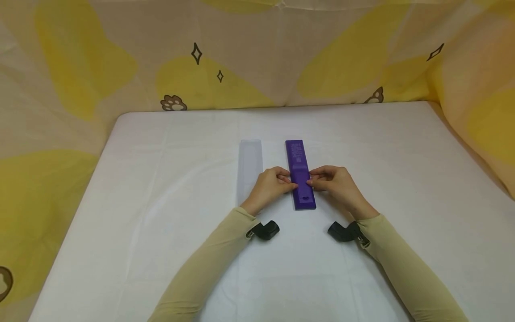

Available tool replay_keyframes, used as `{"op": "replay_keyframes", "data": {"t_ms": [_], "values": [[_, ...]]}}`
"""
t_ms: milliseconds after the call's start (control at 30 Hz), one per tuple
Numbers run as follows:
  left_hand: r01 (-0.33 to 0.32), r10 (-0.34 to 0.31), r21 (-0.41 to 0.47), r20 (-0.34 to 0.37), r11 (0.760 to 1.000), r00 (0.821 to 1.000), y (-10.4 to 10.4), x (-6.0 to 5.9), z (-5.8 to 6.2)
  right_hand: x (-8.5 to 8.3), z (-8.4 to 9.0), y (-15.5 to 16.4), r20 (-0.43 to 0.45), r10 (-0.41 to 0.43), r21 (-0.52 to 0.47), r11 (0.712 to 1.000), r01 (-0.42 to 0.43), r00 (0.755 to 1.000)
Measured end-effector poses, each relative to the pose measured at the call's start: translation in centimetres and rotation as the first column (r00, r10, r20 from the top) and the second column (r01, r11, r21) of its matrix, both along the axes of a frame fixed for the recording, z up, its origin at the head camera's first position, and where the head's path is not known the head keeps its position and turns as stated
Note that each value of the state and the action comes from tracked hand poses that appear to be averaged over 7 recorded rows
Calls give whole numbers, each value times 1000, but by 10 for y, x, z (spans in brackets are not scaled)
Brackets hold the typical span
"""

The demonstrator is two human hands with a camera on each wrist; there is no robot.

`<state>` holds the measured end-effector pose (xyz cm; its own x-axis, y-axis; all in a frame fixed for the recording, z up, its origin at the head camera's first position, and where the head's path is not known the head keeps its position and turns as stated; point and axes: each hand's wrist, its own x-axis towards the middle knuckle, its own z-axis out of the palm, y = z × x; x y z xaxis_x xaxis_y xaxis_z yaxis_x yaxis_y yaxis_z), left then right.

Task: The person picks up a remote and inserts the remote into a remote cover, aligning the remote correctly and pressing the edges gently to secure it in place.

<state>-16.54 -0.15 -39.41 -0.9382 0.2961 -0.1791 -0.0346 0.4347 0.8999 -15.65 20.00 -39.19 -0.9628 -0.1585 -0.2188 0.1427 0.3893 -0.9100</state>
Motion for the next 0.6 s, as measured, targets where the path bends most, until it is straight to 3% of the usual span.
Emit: {"op": "replay_keyframes", "data": {"t_ms": [300,600], "values": [[18,-18,24,-2,1000,1000,-4,0,7,2,5,0,3,-3,-46,999,3,1000],[-20,18,110,22,994,1000,-19,0,22,4,15,-11,-56,-1,-50,999,-2,998]]}}
